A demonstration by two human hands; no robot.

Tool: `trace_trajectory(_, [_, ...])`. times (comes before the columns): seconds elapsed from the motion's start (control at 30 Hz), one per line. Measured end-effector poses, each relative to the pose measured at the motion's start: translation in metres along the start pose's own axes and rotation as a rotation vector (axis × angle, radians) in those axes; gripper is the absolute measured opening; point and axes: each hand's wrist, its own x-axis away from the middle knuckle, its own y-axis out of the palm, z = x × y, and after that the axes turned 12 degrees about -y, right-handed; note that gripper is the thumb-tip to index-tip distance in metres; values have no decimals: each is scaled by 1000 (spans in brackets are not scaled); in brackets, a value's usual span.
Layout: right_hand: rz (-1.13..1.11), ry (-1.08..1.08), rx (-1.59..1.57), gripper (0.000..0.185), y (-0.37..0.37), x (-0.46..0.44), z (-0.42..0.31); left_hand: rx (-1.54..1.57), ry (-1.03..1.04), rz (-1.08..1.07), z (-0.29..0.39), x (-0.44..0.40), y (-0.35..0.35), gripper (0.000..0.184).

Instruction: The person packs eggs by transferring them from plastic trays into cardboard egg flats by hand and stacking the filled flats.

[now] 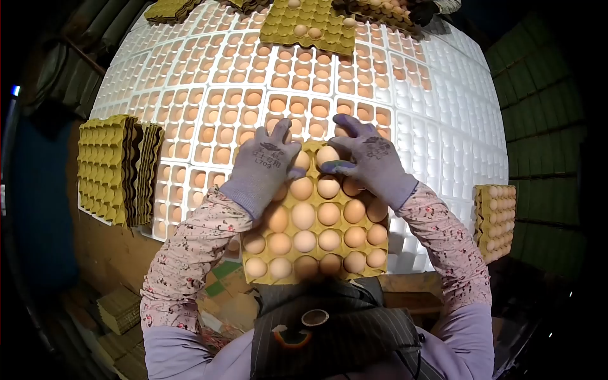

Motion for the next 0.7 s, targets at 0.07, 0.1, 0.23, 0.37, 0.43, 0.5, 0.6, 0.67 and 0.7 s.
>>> trace_trajectory(0.07, [241, 182, -623, 38, -11, 28, 0, 302, -48, -94, -10, 0, -8, 47])
trace_trajectory(0.1, [331, 194, -721, 43, -11, 45, 7, 605, -97, -186, -19, 2, -14, 55])
trace_trajectory(0.23, [422, 458, -1426, 67, -5, 135, 8, 1589, -304, -571, -22, 38, -15, 80])
trace_trajectory(0.37, [498, 431, -1586, 71, 17, 196, 12, 1524, -319, -531, 27, 52, -34, 80])
trace_trajectory(0.43, [479, 491, -1516, 68, 14, 228, 17, 1586, -401, -646, 48, 71, -40, 71])
trace_trajectory(0.5, [505, 519, -1323, 55, 6, 266, 27, 1560, -377, -735, 85, 78, -44, 55])
trace_trajectory(0.6, [505, 561, -904, 47, 3, 318, 39, 1126, -149, -578, 164, 106, -36, 38])
trace_trajectory(0.67, [283, 533, -441, 49, 20, 357, 41, 788, 81, -440, 218, 132, 2, 39])
trace_trajectory(0.7, [227, 452, -296, 50, 40, 376, 45, 619, 169, -355, 244, 145, 23, 42])
